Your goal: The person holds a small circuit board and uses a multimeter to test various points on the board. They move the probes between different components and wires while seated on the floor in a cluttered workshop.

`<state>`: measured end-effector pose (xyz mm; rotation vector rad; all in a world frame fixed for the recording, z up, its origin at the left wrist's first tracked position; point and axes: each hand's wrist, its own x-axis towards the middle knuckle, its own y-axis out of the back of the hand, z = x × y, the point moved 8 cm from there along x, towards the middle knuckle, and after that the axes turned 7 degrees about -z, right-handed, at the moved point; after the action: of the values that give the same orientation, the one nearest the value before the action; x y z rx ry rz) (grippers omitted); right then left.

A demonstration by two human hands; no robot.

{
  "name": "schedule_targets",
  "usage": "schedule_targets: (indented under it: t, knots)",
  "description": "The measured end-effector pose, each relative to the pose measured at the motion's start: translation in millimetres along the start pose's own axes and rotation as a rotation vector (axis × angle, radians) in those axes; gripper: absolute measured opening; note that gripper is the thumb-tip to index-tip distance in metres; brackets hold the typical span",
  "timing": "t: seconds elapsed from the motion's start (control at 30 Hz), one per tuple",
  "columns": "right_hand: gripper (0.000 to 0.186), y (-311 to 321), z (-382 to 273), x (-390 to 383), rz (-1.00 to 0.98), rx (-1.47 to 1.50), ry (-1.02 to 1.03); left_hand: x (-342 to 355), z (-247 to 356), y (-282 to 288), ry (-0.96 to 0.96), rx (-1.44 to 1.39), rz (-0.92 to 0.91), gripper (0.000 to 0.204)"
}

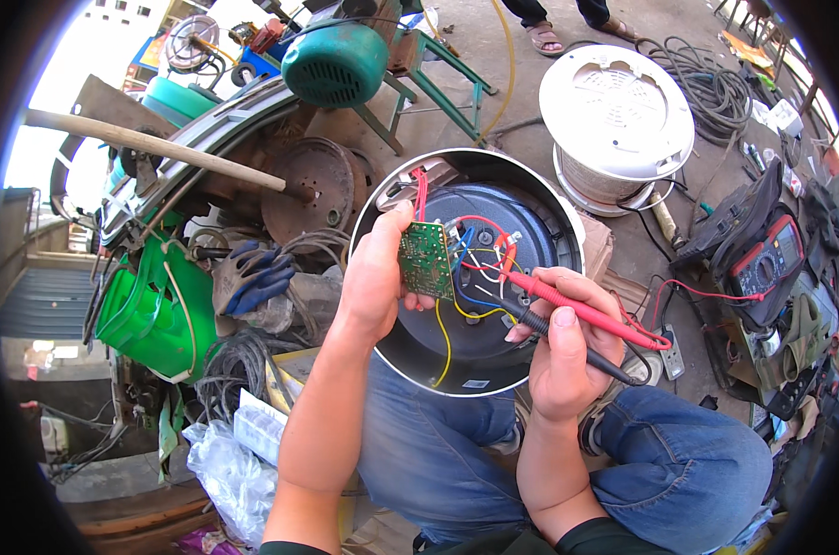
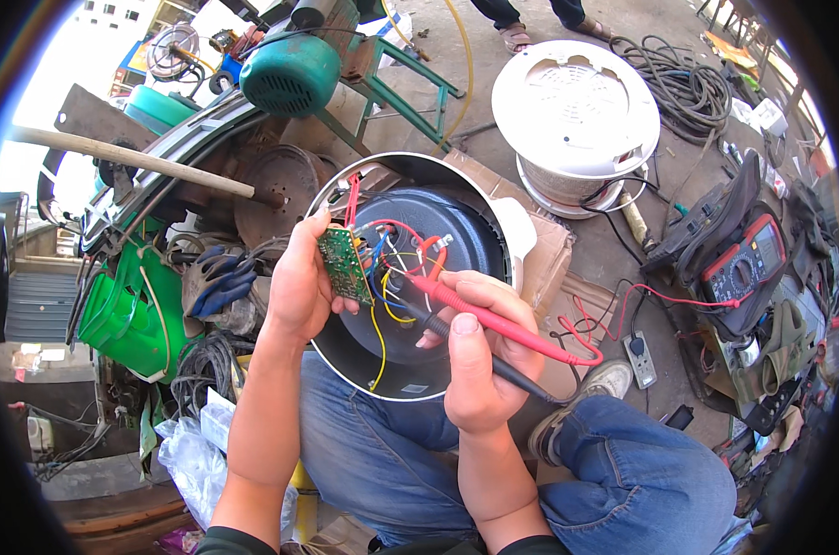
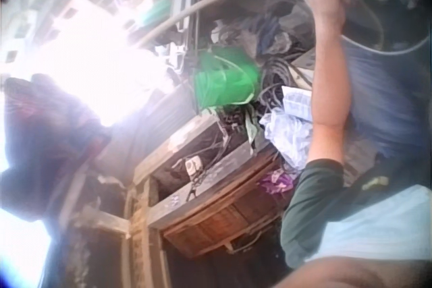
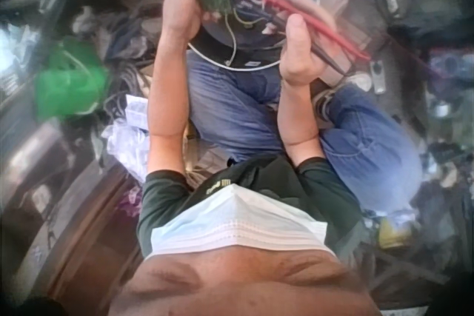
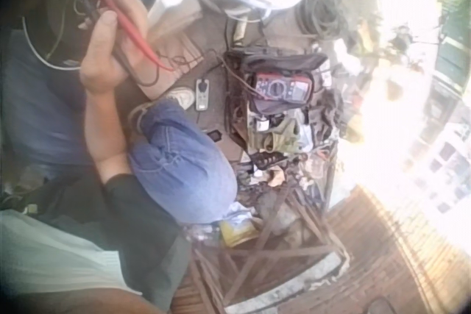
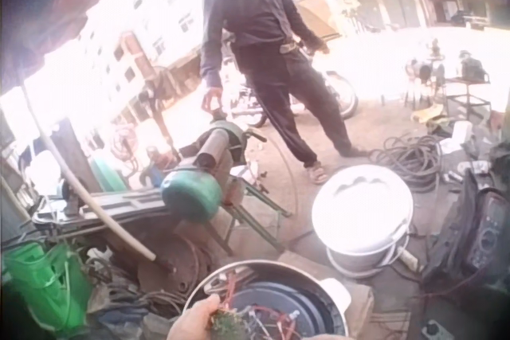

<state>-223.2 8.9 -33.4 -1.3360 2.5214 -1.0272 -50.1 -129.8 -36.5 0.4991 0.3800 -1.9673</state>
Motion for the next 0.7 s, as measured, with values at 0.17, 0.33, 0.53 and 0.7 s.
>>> schedule_targets:
  t: [0.17,0.33,0.53,0.7]
  knots:
    - [0.031,4,2,1,0.003,0.003,0.016,1,2,-6,-0.002,0.065,0.011,0.049]
    - [0.029,7,3,1,0.014,0.086,0.053,-2,8,-9,-0.015,0.083,0.008,0.049]
    - [0.033,14,11,3,0.002,0.204,-0.021,-7,14,-13,-0.018,0.125,0.037,0.053]
    - [0.035,14,11,1,0.067,0.192,-0.068,-7,11,-13,-0.002,0.127,0.044,0.057]
